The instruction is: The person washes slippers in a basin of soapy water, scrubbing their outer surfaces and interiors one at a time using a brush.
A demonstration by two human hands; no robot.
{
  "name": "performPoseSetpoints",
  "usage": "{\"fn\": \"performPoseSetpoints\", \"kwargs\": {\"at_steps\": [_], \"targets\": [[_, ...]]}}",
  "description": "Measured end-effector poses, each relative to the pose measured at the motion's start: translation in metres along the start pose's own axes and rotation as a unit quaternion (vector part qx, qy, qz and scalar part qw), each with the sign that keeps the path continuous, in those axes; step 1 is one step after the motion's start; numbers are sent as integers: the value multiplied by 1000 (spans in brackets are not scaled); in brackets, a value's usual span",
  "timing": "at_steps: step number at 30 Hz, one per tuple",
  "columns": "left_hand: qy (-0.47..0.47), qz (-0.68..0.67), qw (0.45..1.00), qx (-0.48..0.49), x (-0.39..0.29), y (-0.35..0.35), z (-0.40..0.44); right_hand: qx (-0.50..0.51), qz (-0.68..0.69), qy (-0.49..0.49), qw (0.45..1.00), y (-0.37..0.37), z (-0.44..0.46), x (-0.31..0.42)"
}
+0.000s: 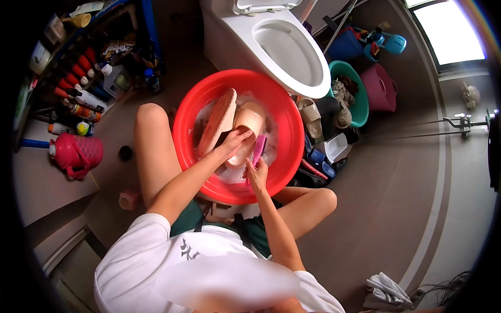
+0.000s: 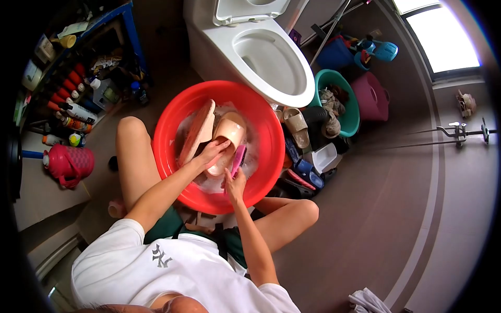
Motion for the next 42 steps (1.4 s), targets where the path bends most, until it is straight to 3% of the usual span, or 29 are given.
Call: {"fn": "performPoseSetpoints", "kwargs": {"at_steps": [4, 8, 13, 17, 19, 21, 24, 25, 28, 29, 33, 40, 42], "targets": [[-5, -41, 999, 17, 3, 2, 15, -117, -1, -18, 993, 9, -3, 21], [-4, -33, 999, 8, 0, -4, 20, -44, 68, 32, 996, 14, 29, 18], [-12, -61, 998, -11, 2, -7, 26, -11, 0, 30, 999, 5, 75, -26], [-91, 24, 994, -50, 0, -6, 31, -28, -51, 3, 998, -7, 32, -22], [-120, 147, 976, -105, 1, -8, 28, -12, -8, -50, 999, -8, 8, -6], [-146, 268, 938, -167, -1, -11, 23, -13, 4, -59, 998, -10, -3, -5], [-127, 472, 854, -177, 2, 10, 33, -20, -2, -26, 999, -9, -5, -12], [-151, 482, 841, -195, 3, 12, 31, -25, -14, -9, 1000, -8, -6, -12], [-153, 326, 909, -212, 19, 32, 35, -50, -123, 59, 989, -6, -13, 12], [-127, 210, 947, -208, 23, 27, 27, -60, -171, 84, 980, -6, -14, 22], [-64, 231, 948, -208, 20, 26, 13, -42, -205, 36, 977, -3, 9, 25], [-66, 112, 970, -207, 44, 29, 15, -61, -267, 145, 951, -3, 99, 29], [-90, 270, 932, -223, 41, 32, 14, -67, -284, 168, 942, -4, 107, 31]]}}
Point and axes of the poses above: each hand's wrist, its own z-axis towards the middle knuckle, its own y-axis out of the back of the hand, x = y × z, the point moved 4 cm from there along z, towards the middle knuckle, and after that the axes turned 1 degree about -y, right-handed, at the moved point
